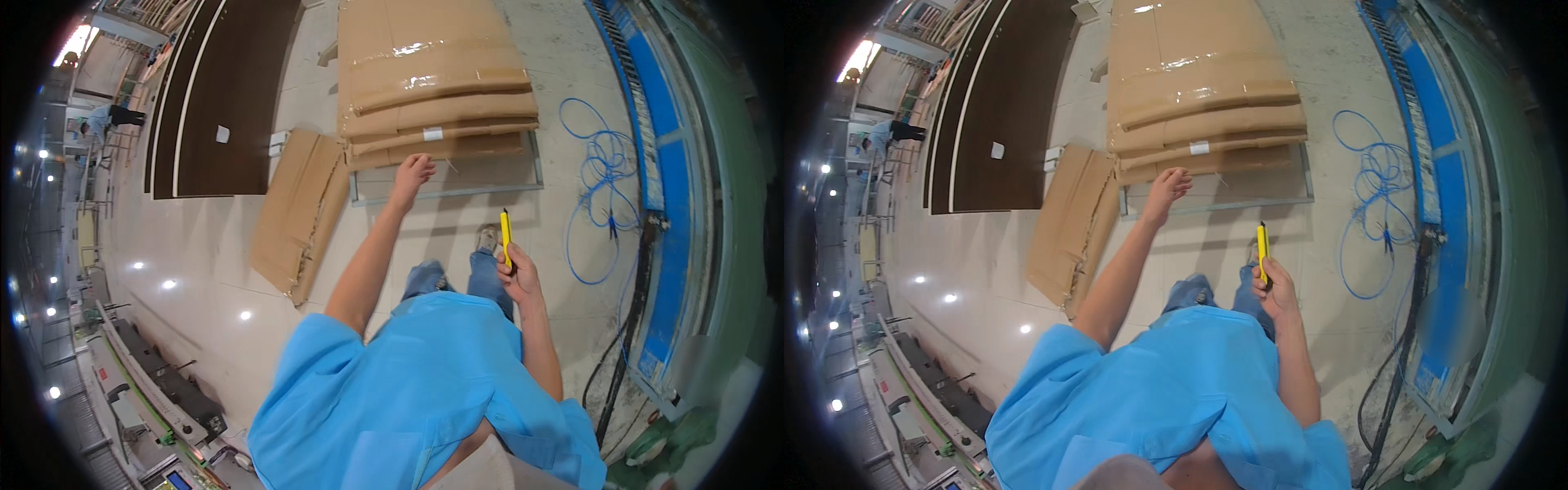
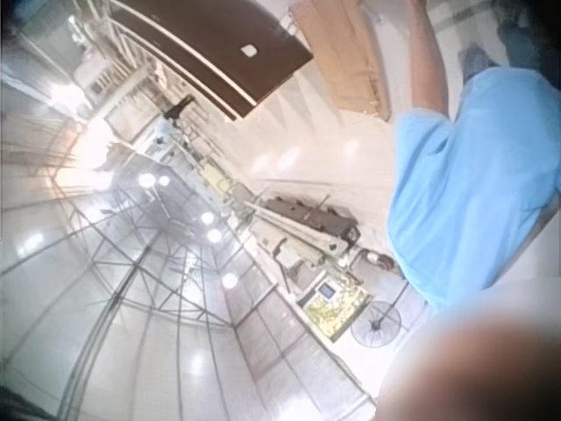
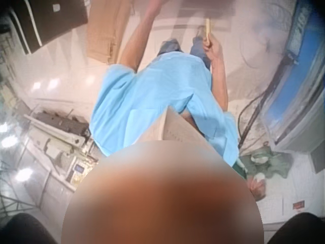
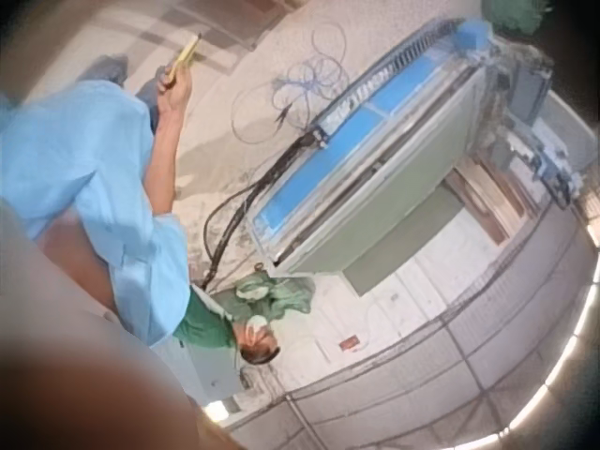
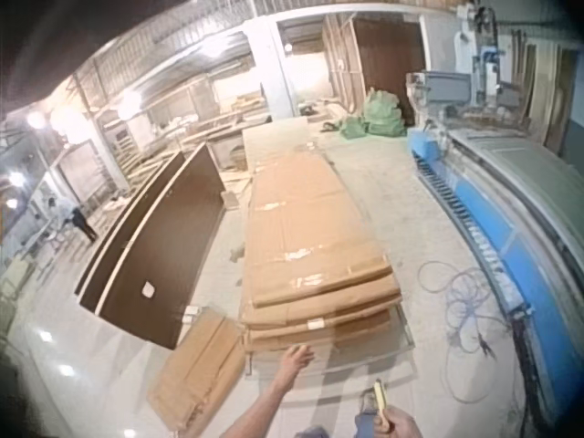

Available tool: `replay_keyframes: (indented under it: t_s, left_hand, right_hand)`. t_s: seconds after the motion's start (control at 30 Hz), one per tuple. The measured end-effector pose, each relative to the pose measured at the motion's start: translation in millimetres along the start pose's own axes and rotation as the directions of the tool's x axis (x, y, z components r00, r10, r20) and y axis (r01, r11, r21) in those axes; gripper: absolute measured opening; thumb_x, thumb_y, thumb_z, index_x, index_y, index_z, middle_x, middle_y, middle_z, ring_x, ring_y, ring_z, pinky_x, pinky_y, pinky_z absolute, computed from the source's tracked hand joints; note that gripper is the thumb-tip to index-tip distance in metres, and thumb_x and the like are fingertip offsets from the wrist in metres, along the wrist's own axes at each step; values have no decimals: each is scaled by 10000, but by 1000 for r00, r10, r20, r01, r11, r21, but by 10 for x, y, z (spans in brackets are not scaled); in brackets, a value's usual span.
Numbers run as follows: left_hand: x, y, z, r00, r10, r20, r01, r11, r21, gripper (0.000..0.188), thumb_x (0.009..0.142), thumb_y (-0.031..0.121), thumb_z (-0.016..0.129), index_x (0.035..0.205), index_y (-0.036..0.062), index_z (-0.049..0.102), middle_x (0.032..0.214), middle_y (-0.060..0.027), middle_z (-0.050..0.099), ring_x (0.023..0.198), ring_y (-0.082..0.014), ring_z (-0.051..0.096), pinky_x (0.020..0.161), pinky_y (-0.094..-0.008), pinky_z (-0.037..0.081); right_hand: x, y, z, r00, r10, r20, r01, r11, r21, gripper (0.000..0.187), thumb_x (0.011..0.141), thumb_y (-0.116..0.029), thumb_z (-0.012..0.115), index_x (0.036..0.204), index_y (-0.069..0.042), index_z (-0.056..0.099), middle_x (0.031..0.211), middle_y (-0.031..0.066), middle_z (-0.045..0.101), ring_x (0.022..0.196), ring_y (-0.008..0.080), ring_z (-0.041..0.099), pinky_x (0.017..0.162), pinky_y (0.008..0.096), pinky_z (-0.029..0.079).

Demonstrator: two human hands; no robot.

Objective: The person cleans a green machine surface with a blue air hose, then unpacks a large wood panel from cardboard and plastic using a utility knife. The person places the panel onto the machine and walks to a desk to write on paper.

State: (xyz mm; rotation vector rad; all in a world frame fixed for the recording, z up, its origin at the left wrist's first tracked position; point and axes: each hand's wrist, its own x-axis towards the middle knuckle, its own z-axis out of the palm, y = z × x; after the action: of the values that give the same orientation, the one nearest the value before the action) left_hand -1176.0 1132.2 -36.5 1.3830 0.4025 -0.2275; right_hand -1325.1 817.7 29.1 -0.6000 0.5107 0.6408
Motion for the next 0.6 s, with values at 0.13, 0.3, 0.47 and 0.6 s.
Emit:
replay_keyframes:
  t_s: [0.13, 0.3, 0.47, 0.6]
  left_hand:
    - [91, 222, 421, 988, -144, 55, 148, 986, -76, 303, 1018, 292, 562, 1143, 20, 604, 976, -53, 672, 805, -109, 631, 729, -246, 488]
    - [303, 80, 109, 950, -307, -59, 296, 944, -149, 269, 1006, 283, 567, 1147, 58, 607, 939, -35, 668, 817, -99, 631, 725, -250, 487]
    - [1107, 46, -829, 922, -327, -207, 294, 940, -174, 262, 992, 276, 573, 1149, 68, 608, 967, -28, 670, 867, -96, 630, 762, -269, 486]
    - [2171, 107, -1547, 888, -138, -438, 112, 990, -85, 338, 953, 268, 605, 1141, -13, 605, 937, -107, 682, 883, -207, 660, 764, -310, 509]
  right_hand:
    - [445, -555, 194, 999, -10, -52, 1, 987, -163, 222, 1028, -167, 517, 1219, -56, 530, 895, 84, 622, 720, 140, 591, 623, 270, 491]
    - [1119, -1304, 528, 998, -37, -44, 15, 911, -412, 197, 1031, -157, 519, 1193, -46, 520, 946, 100, 632, 774, 150, 607, 685, 279, 508]
    - [2092, -1634, 979, 995, -77, -58, 29, 815, -578, 211, 1028, -296, 576, 997, -97, 516, 733, 21, 580, 551, 59, 502, 471, 215, 378]
    - [2971, -1604, 1669, 984, -55, -171, -87, 684, -724, 244, 1028, -326, 577, 945, -100, 535, 649, 15, 553, 507, 67, 499, 471, 220, 386]
